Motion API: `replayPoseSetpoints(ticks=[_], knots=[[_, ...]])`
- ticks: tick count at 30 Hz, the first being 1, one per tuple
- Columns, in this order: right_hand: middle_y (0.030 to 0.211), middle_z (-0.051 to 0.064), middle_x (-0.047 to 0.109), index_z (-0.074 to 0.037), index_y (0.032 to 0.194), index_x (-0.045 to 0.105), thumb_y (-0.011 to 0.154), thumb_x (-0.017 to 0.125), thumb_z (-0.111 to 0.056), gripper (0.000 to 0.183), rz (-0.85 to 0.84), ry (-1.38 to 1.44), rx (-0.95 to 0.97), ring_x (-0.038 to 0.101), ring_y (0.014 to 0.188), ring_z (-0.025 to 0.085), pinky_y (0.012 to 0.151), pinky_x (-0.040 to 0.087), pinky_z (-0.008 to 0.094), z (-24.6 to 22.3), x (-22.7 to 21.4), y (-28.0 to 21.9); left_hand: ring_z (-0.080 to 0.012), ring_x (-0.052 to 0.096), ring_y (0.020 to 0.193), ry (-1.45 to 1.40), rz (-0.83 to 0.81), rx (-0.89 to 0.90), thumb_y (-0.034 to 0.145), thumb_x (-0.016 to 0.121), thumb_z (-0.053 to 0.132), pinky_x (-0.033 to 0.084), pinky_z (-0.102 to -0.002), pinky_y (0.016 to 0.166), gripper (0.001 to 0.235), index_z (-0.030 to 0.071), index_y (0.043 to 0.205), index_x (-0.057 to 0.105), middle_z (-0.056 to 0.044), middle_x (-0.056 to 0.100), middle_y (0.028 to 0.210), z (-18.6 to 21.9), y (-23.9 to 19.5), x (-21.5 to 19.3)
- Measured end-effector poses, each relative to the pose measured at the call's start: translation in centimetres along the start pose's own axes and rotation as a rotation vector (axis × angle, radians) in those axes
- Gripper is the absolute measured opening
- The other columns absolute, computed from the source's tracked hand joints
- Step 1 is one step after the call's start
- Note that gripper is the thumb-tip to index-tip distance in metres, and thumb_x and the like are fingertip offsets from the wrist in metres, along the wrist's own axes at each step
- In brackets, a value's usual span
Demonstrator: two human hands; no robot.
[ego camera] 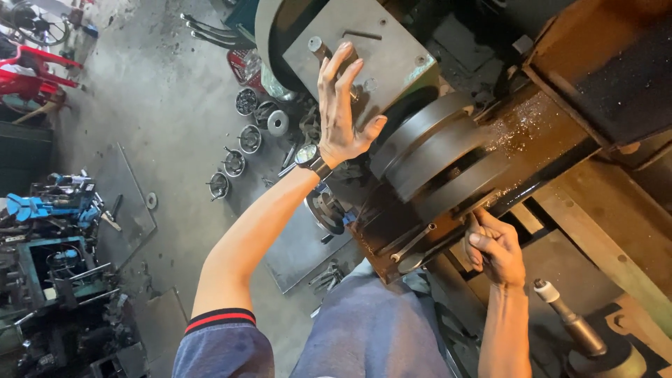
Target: Operating a manual lathe machine, including adjusting the workpiece in the chuck with a wrench, cleaning the machine with a rag, and using handwheels and buttons for operation.
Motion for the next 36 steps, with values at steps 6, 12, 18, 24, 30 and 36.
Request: replayPoseSetpoints(ticks=[6, 12, 18, 24, 30, 36], knots=[[0.043, 0.001, 0.031, 0.012, 0.108, 0.046, 0.078, 0.049, -0.005, 0.034, 0.009, 0.063, -0.013, 0.030, 0.032, 0.007, 0.027, 0.027, 0.018, 0.2, 0.1, 0.0, -0.0273, 0.034, 0.137, 0.008, -0.033, 0.022, 0.088, 0.043, 0.058, 0.023, -0.057, 0.118, 0.061, 0.018, 0.133, 0.035, -0.007, 0.029, 0.144, 0.3, 0.5, -0.6], [0.044, 0.001, 0.029, 0.013, 0.116, 0.044, 0.075, 0.054, -0.006, 0.046, 0.067, 0.113, 0.012, 0.029, 0.032, 0.006, 0.026, 0.024, 0.017, 0.4, -0.3, 0.1, -0.0326, 0.034, 0.134, -0.002, -0.097, 0.067, 0.087, 0.047, 0.053, 0.025, -0.049, 0.115, 0.063, 0.006, 0.129, 0.039, -0.015, 0.033, 0.139, 0.8, 0.9, -0.8], [0.052, -0.001, 0.028, 0.015, 0.126, 0.035, 0.079, 0.048, 0.001, 0.051, -0.014, 0.151, -0.026, 0.032, 0.034, 0.007, 0.032, 0.030, 0.017, -0.5, 0.5, 0.3, -0.0307, 0.034, 0.130, -0.003, -0.049, 0.122, 0.089, 0.042, 0.052, 0.033, -0.051, 0.110, 0.061, 0.004, 0.125, 0.040, -0.015, 0.032, 0.135, 1.0, 1.8, -0.3], [0.053, 0.000, 0.033, 0.009, 0.131, 0.036, 0.080, 0.051, -0.001, 0.054, -0.026, 0.177, 0.008, 0.033, 0.037, 0.006, 0.034, 0.031, 0.017, 0.3, -0.5, -0.1, -0.0268, 0.034, 0.129, -0.034, -0.018, 0.123, 0.084, 0.045, 0.052, 0.034, -0.052, 0.109, 0.060, 0.009, 0.125, 0.040, -0.008, 0.031, 0.134, 0.5, 1.5, 0.5], [0.053, -0.003, 0.027, 0.008, 0.132, 0.036, 0.081, 0.050, 0.001, 0.054, -0.047, 0.155, 0.026, 0.031, 0.037, 0.005, 0.034, 0.031, 0.017, 0.2, -0.9, 0.0, -0.0295, 0.033, 0.131, -0.030, -0.091, 0.138, 0.086, 0.048, 0.047, 0.032, -0.052, 0.113, 0.061, 0.005, 0.129, 0.036, -0.008, 0.028, 0.138, 0.4, 1.4, 0.4], [0.048, 0.000, 0.031, 0.007, 0.134, 0.033, 0.083, 0.049, 0.003, 0.053, -0.080, 0.176, 0.007, 0.030, 0.037, 0.006, 0.036, 0.031, 0.018, 0.6, -1.1, 0.0, -0.0273, 0.033, 0.132, -0.037, -0.104, 0.204, 0.086, 0.047, 0.043, 0.037, -0.047, 0.109, 0.059, 0.008, 0.131, 0.035, -0.006, 0.029, 0.139, 0.2, 1.3, 0.4]])
Point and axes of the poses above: each hand's wrist, its own y-axis towards the middle knuckle, its own x-axis out of the palm, z = x × y, the point moved 3 cm from there along y, towards the middle knuckle
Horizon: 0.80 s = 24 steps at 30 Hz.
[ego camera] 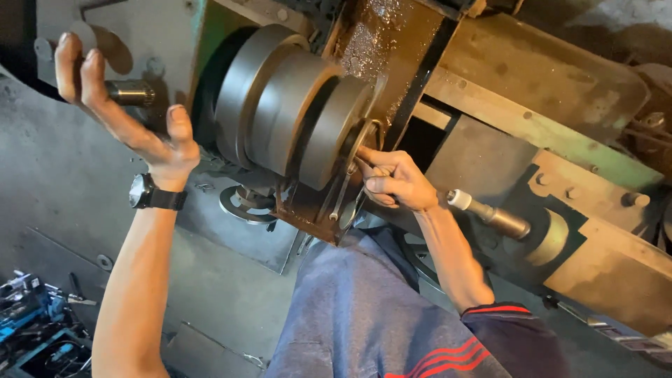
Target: Operating a manual lathe machine, including adjusting the workpiece in the chuck with a wrench, cleaning the machine with a rag, and using handwheels and buttons for operation.
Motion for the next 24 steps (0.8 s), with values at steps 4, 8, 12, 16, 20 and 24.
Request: replayPoseSetpoints(ticks=[4, 8, 12, 16, 20, 24], knots=[[0.046, 0.000, 0.033, 0.005, 0.134, 0.035, 0.085, 0.048, 0.001, 0.051, -0.030, -0.024, 0.008, 0.030, 0.036, 0.006, 0.038, 0.031, 0.017, -0.3, 0.3, 0.2, -0.0273, 0.035, 0.129, 0.004, 0.044, 0.003, 0.084, 0.049, 0.043, 0.036, -0.048, 0.108, 0.058, 0.008, 0.129, 0.037, -0.006, 0.031, 0.136, -0.1, 0.0, 0.2], [0.045, 0.001, 0.033, 0.008, 0.129, 0.039, 0.084, 0.047, 0.002, 0.046, -0.021, -0.053, 0.007, 0.030, 0.035, 0.007, 0.037, 0.031, 0.018, -0.4, 0.3, 0.2, -0.0267, 0.034, 0.129, 0.035, 0.026, 0.009, 0.085, 0.048, 0.043, 0.033, -0.049, 0.109, 0.057, 0.007, 0.129, 0.038, -0.006, 0.032, 0.136, 0.0, 0.0, 0.0], [0.050, -0.002, 0.031, 0.008, 0.126, 0.042, 0.083, 0.050, -0.001, 0.045, 0.015, -0.046, 0.042, 0.033, 0.037, 0.004, 0.038, 0.031, 0.016, -0.3, 0.2, 0.1, -0.0256, 0.036, 0.128, 0.039, 0.052, 0.017, 0.083, 0.048, 0.043, 0.038, -0.048, 0.106, 0.057, 0.011, 0.129, 0.038, -0.004, 0.033, 0.136, -0.5, -0.4, 0.1], [0.049, -0.001, 0.032, 0.003, 0.133, 0.037, 0.084, 0.049, 0.000, 0.051, 0.007, -0.051, 0.031, 0.032, 0.038, 0.006, 0.040, 0.032, 0.018, 0.2, -0.1, -0.1, -0.0268, 0.035, 0.129, 0.064, 0.025, 0.011, 0.086, 0.047, 0.041, 0.035, -0.050, 0.107, 0.055, 0.009, 0.129, 0.038, -0.006, 0.033, 0.136, -0.3, -0.3, 0.1], [0.051, -0.002, 0.033, 0.002, 0.132, 0.040, 0.083, 0.047, 0.003, 0.049, 0.027, -0.078, 0.042, 0.033, 0.040, 0.005, 0.042, 0.032, 0.018, 0.0, -0.1, -0.2, -0.0247, 0.037, 0.127, 0.087, 0.064, 0.015, 0.082, 0.049, 0.045, 0.037, -0.049, 0.105, 0.057, 0.013, 0.128, 0.041, -0.004, 0.036, 0.134, -1.4, -0.8, 0.2], [0.051, -0.004, 0.032, 0.003, 0.135, 0.035, 0.082, 0.048, 0.002, 0.055, 0.023, -0.080, 0.047, 0.032, 0.040, 0.005, 0.044, 0.031, 0.018, -0.1, 0.0, -0.2, -0.0234, 0.034, 0.131, 0.043, 0.041, 0.015, 0.083, 0.050, 0.041, 0.038, -0.050, 0.108, 0.056, 0.014, 0.131, 0.038, -0.002, 0.032, 0.138, -1.1, -0.9, 0.1]])
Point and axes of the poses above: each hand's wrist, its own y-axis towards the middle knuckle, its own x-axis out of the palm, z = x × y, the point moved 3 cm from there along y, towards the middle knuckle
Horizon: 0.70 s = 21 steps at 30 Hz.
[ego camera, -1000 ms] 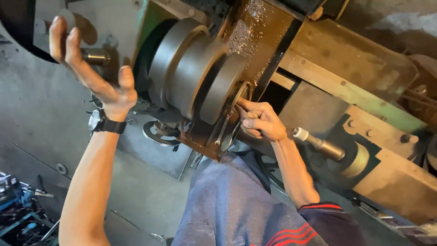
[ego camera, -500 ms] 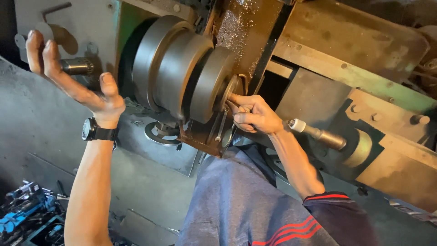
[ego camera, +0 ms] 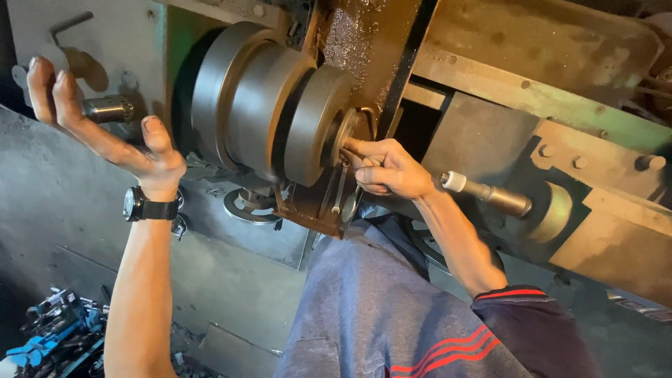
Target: Operating a manual lathe machine, including adjusting the workpiece in the chuck with a wrench, cleaning the machine with a rag, and using handwheels and buttons for operation.
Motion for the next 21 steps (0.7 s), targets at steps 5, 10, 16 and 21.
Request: replayPoseSetpoints(ticks=[5, 10, 16, 21], knots=[[0.052, -0.004, 0.029, 0.004, 0.135, 0.035, 0.081, 0.050, -0.001, 0.056, 0.018, -0.009, 0.027, 0.031, 0.043, 0.006, 0.044, 0.030, 0.019, 0.0, -0.1, -0.1, -0.0252, 0.033, 0.131, 0.014, -0.010, 0.000, 0.083, 0.049, 0.042, 0.035, -0.052, 0.108, 0.057, 0.011, 0.129, 0.039, -0.004, 0.033, 0.137, 0.3, 0.3, 0.0], [0.058, -0.003, 0.027, 0.004, 0.133, 0.038, 0.081, 0.050, 0.000, 0.053, 0.032, 0.059, 0.060, 0.029, 0.045, 0.006, 0.042, 0.027, 0.018, 0.4, -0.3, 0.1, -0.0266, 0.034, 0.130, 0.039, -0.032, 0.002, 0.083, 0.048, 0.045, 0.035, -0.050, 0.108, 0.059, 0.009, 0.129, 0.038, -0.006, 0.033, 0.136, 0.5, 0.4, -0.1], [0.060, -0.003, 0.030, 0.006, 0.132, 0.036, 0.083, 0.051, -0.003, 0.052, -0.021, 0.049, 0.039, 0.032, 0.045, 0.005, 0.042, 0.029, 0.016, -0.3, 0.1, 0.3, -0.0261, 0.034, 0.130, 0.049, -0.025, 0.007, 0.083, 0.047, 0.044, 0.037, -0.051, 0.107, 0.058, 0.009, 0.129, 0.038, -0.005, 0.033, 0.137, 0.4, 0.2, 0.0], [0.058, -0.004, 0.030, 0.003, 0.136, 0.033, 0.085, 0.052, -0.005, 0.055, -0.022, 0.022, 0.026, 0.033, 0.045, 0.005, 0.044, 0.031, 0.016, 0.0, 0.0, 0.2, -0.0265, 0.035, 0.129, 0.037, -0.038, 0.033, 0.083, 0.048, 0.044, 0.034, -0.051, 0.107, 0.058, 0.009, 0.129, 0.038, -0.005, 0.033, 0.135, 0.6, 0.5, 0.0]])
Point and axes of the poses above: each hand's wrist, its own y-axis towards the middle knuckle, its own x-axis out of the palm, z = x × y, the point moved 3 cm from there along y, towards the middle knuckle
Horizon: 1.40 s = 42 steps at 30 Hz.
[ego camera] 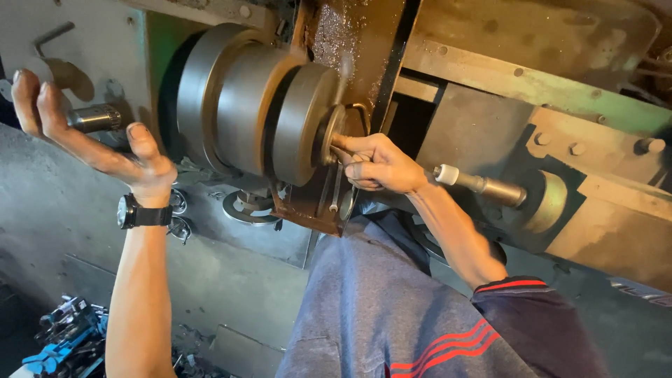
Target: Operating a manual lathe machine, including adjusting the workpiece in the chuck with a wrench, cleaning the machine with a rag, and using handwheels and buttons for operation.
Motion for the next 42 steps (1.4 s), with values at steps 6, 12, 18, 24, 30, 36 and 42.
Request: replayPoseSetpoints(ticks=[6, 12, 18, 24, 30, 36, 42], knots=[[0.060, -0.002, 0.032, 0.005, 0.121, 0.048, 0.083, 0.048, 0.001, 0.038, 0.002, 0.034, -0.022, 0.032, 0.043, 0.006, 0.042, 0.030, 0.017, -0.4, 0.2, 0.1, -0.0253, 0.034, 0.131, -0.005, -0.014, -0.013, 0.084, 0.049, 0.042, 0.033, -0.049, 0.109, 0.058, 0.007, 0.130, 0.038, -0.005, 0.033, 0.137, 0.1, -0.1, 0.0], [0.062, -0.003, 0.031, 0.005, 0.114, 0.049, 0.085, 0.049, 0.001, 0.030, -0.011, 0.053, -0.018, 0.034, 0.045, 0.005, 0.042, 0.030, 0.017, -0.2, 0.2, 0.2, -0.0272, 0.034, 0.129, 0.002, -0.028, -0.009, 0.084, 0.048, 0.044, 0.032, -0.051, 0.107, 0.059, 0.005, 0.128, 0.038, -0.007, 0.034, 0.135, 0.4, 0.2, -0.2], [0.057, -0.002, 0.028, 0.003, 0.129, 0.043, 0.084, 0.047, 0.004, 0.046, 0.026, 0.026, -0.004, 0.032, 0.045, 0.007, 0.043, 0.029, 0.019, 0.3, -0.1, 0.1, -0.0241, 0.033, 0.131, 0.010, -0.034, -0.003, 0.086, 0.049, 0.040, 0.031, -0.049, 0.109, 0.056, 0.007, 0.130, 0.037, -0.004, 0.032, 0.137, 0.3, 0.1, -0.2], [0.063, -0.003, 0.029, -0.001, 0.099, 0.051, 0.084, 0.050, -0.001, 0.015, 0.006, 0.000, 0.013, 0.032, 0.049, 0.005, 0.044, 0.029, 0.017, 0.3, -0.2, -0.1, -0.0242, 0.032, 0.133, -0.027, -0.047, -0.054, 0.086, 0.047, 0.043, 0.034, -0.047, 0.112, 0.061, 0.004, 0.132, 0.036, -0.005, 0.028, 0.139, -0.5, -0.7, -0.1], [0.065, -0.003, 0.031, -0.001, 0.133, 0.041, 0.082, 0.044, 0.006, 0.051, 0.033, -0.014, 0.031, 0.029, 0.048, 0.005, 0.043, 0.029, 0.017, -0.1, -0.1, -0.5, -0.0241, 0.031, 0.133, -0.014, -0.046, -0.044, 0.087, 0.048, 0.043, 0.032, -0.050, 0.111, 0.058, 0.006, 0.130, 0.037, -0.005, 0.030, 0.138, 0.4, 0.0, -0.2], [0.060, -0.005, 0.029, -0.001, 0.132, 0.041, 0.083, 0.046, 0.004, 0.050, 0.018, -0.090, 0.016, 0.030, 0.045, 0.003, 0.043, 0.031, 0.018, -0.8, -0.1, -0.5, -0.0256, 0.032, 0.131, -0.010, -0.031, -0.027, 0.085, 0.048, 0.043, 0.032, -0.051, 0.108, 0.057, 0.007, 0.128, 0.040, -0.007, 0.033, 0.136, 0.2, 0.0, -0.1], [0.060, -0.003, 0.031, 0.000, 0.132, 0.041, 0.082, 0.043, 0.007, 0.051, 0.013, -0.007, 0.029, 0.030, 0.043, 0.005, 0.040, 0.030, 0.016, -0.9, -0.1, -0.1, -0.0268, 0.035, 0.128, -0.006, -0.015, 0.011, 0.085, 0.047, 0.042, 0.034, -0.051, 0.105, 0.056, 0.007, 0.128, 0.039, -0.007, 0.034, 0.134, 0.3, 0.2, 0.0]])
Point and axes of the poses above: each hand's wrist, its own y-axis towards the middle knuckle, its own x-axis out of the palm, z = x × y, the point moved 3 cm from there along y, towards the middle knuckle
